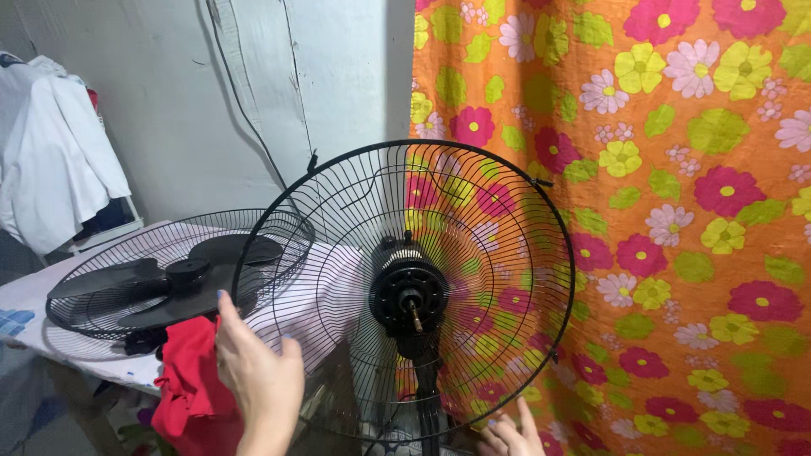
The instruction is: The person disassembles a standing electric fan by removing the front grille, unscrewing the central hub nut, and detaching the fan blades. They then wipe the exposed motor housing with a red cloth. The removed parts are placed on a nearby table.
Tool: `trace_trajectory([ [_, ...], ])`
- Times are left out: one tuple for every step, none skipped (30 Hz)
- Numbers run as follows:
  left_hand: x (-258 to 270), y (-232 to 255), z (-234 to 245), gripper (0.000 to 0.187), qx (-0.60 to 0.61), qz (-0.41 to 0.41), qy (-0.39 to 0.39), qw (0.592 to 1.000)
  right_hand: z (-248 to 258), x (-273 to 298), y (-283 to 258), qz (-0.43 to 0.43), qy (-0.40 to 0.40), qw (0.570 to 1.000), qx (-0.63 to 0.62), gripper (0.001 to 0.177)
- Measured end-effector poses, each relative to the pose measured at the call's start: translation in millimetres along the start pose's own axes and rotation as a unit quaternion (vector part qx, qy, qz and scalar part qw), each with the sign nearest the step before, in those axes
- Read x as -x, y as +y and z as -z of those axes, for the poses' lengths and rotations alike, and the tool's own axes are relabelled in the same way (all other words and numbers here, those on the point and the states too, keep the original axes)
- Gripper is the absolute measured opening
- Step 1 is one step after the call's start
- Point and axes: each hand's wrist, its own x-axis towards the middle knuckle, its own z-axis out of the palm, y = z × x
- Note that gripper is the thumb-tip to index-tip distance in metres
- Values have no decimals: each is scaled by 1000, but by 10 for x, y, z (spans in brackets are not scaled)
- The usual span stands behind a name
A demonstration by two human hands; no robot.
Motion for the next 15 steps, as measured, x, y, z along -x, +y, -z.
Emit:
trace_trajectory([
  [-3, -37, -2, 100, 0, -6, 1, 1000, -43, 35, -20, -20, -14, 1000, -17, 96],
  [-19, -76, -4, 97, -2, -13, 3, 1000, -86, 71, -38, -41, -26, 998, -34, 95],
  [-49, -116, -13, 94, -1, -18, 8, 1000, -136, 103, -55, -55, -34, 997, -47, 94],
  [-84, -169, -19, 90, -1, -23, 12, 1000, -188, 143, -51, -70, -42, 995, -62, 94],
  [-117, -228, -27, 87, -1, -29, 17, 999, -231, 186, -45, -83, -50, 992, -75, 93],
  [-154, -294, -32, 78, 28, -12, 6, 1000, -269, 223, -45, -94, -55, 990, -87, 93],
  [-198, -368, -33, 70, 57, 4, -5, 998, -299, 264, -39, -104, -61, 988, -99, 93],
  [-231, -446, -40, 62, 87, 21, -18, 996, -311, 304, -40, -114, -61, 985, -112, 93],
  [-288, -528, -49, 52, 128, 39, -50, 990, -307, 351, -36, -120, -62, 984, -120, 93],
  [-363, -599, -67, 43, 168, 57, -81, 981, -312, 382, -48, -127, -65, 982, -126, 92],
  [-414, -665, -87, 35, 208, 75, -111, 969, -317, 413, -53, -134, -66, 980, -130, 92],
  [-448, -731, -103, 35, 250, 110, -139, 952, -331, 428, -67, -138, -71, 980, -127, 93],
  [-477, -789, -114, 35, 290, 144, -165, 931, -340, 442, -79, -143, -77, 980, -118, 97],
  [-494, -831, -126, 35, 330, 179, -191, 907, -348, 455, -88, -142, -75, 980, -119, 96],
  [-506, -860, -135, 35, 340, 177, -192, 903, -351, 465, -93, -142, -74, 980, -119, 95],
])
